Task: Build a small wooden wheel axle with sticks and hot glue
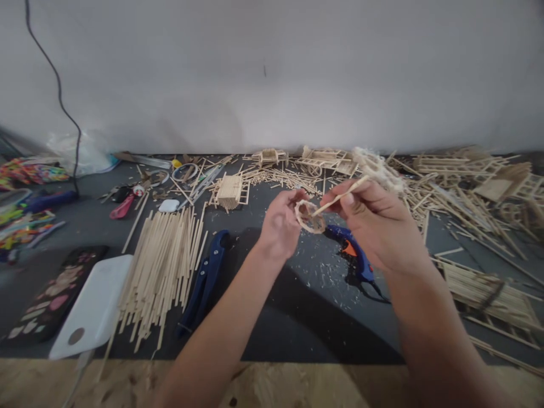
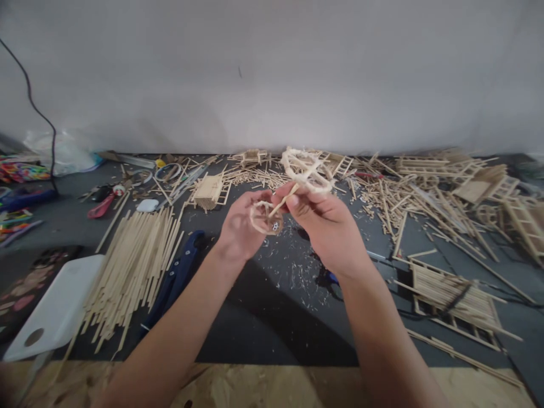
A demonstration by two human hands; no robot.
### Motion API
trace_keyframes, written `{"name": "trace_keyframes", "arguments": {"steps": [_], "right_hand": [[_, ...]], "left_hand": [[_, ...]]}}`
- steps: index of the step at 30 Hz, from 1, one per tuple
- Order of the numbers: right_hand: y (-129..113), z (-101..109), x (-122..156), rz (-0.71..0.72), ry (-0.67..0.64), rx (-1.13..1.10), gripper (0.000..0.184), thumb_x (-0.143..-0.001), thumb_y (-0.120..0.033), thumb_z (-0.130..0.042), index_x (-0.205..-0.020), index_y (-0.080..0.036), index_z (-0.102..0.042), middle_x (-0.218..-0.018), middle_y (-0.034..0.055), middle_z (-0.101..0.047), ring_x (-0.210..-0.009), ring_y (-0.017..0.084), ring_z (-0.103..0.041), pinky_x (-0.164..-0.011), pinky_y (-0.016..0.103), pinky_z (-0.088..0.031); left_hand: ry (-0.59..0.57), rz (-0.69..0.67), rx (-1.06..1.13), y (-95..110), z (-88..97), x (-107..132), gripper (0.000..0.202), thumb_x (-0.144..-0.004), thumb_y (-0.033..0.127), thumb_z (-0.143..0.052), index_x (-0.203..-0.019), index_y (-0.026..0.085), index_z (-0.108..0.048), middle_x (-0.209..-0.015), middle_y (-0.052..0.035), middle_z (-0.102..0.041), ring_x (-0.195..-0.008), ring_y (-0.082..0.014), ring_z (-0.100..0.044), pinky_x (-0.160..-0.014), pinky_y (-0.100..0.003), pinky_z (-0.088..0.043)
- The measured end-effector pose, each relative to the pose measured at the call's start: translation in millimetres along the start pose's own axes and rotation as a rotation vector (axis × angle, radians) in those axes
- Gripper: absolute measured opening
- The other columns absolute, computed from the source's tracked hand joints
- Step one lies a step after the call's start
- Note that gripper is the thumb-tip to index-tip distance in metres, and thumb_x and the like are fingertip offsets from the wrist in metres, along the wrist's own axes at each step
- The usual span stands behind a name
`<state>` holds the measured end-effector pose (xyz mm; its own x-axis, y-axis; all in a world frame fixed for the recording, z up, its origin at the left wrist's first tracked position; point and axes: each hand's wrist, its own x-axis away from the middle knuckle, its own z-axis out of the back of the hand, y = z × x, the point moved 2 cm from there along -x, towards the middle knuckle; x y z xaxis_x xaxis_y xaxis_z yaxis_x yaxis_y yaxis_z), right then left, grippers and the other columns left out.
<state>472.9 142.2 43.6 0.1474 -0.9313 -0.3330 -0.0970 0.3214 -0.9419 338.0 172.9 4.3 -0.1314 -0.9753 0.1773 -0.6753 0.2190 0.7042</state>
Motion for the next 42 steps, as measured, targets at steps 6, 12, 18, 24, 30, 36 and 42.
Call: {"name": "trace_keyframes", "arguments": {"steps": [6,12,18,24,30,36,42], "right_hand": [[28,8,-5,-0.292,-0.21,0.229,0.024,-0.084,-0.041,-0.059,-0.098,-0.025,-0.068,-0.1,0.0049,-0.068,-0.096,0.021,-0.06,-0.083,0.036,-0.047],[57,-4,-6,-0.298,-0.432,0.266,0.021,-0.084,-0.035,-0.057,-0.1,-0.028,-0.069,-0.096,0.0017,-0.069,-0.093,0.022,-0.06,-0.084,0.038,-0.045],[69,-14,-3,-0.307,-0.502,0.325,0.018,-0.082,-0.027,-0.057,-0.096,-0.023,-0.068,-0.088,0.0013,-0.068,-0.081,0.019,-0.058,-0.077,0.035,-0.044],[72,-16,-3,-0.341,-0.519,0.406,0.017,-0.081,-0.029,-0.057,-0.09,-0.02,-0.068,-0.084,0.0022,-0.066,-0.079,0.02,-0.056,-0.077,0.035,-0.043],[73,-17,-3,-0.36,-0.542,0.46,0.015,-0.081,-0.029,-0.055,-0.084,-0.019,-0.066,-0.081,0.0028,-0.065,-0.079,0.02,-0.056,-0.075,0.034,-0.042],[73,-18,-3,-0.353,-0.548,0.503,0.016,-0.082,-0.031,-0.052,-0.083,-0.019,-0.063,-0.083,0.0025,-0.066,-0.078,0.019,-0.057,-0.073,0.031,-0.043],[79,-17,-2,-0.338,-0.557,0.508,0.018,-0.082,-0.029,-0.052,-0.09,-0.02,-0.065,-0.087,0.0022,-0.068,-0.083,0.02,-0.059,-0.078,0.031,-0.044]], "left_hand": [[-0.061,-0.02,-0.504,21,25.7,-18,0.01,-0.074,0.021,-0.064,-0.083,0.021,-0.067,-0.087,-0.0039,-0.063,-0.075,-0.0143,-0.057,-0.07,-0.029,-0.043],[-0.051,-0.131,-0.72,34,43.7,-23,0.016,-0.075,0.018,-0.057,-0.085,0.025,-0.068,-0.096,-0.0049,-0.065,-0.087,-0.019,-0.059,-0.074,-0.033,-0.044],[-0.279,0.01,-0.777,43,31.6,-8,0.026,-0.074,0.018,-0.063,-0.098,0.026,-0.069,-0.108,-0.0071,-0.065,-0.106,-0.0243,-0.058,-0.085,-0.035,-0.046],[-0.437,0.159,-0.825,39,30.2,-3,0.034,-0.074,0.023,-0.067,-0.108,0.028,-0.067,-0.119,-0.0095,-0.062,-0.11,-0.0271,-0.058,-0.084,-0.034,-0.048],[-0.503,0.198,-0.877,37,35.9,-6,0.037,-0.076,0.029,-0.065,-0.113,0.028,-0.064,-0.122,-0.0096,-0.061,-0.109,-0.0271,-0.058,-0.084,-0.034,-0.049],[-0.519,0.308,-0.999,41,34.3,-5,0.039,-0.081,0.035,-0.062,-0.118,0.023,-0.059,-0.116,-0.0077,-0.064,-0.105,-0.0225,-0.06,-0.088,-0.036,-0.046],[-0.521,0.304,-1.022,41,33.6,-4,0.037,-0.082,0.035,-0.062,-0.116,0.021,-0.06,-0.115,-0.0075,-0.065,-0.103,-0.0198,-0.06,-0.09,-0.034,-0.044]]}}
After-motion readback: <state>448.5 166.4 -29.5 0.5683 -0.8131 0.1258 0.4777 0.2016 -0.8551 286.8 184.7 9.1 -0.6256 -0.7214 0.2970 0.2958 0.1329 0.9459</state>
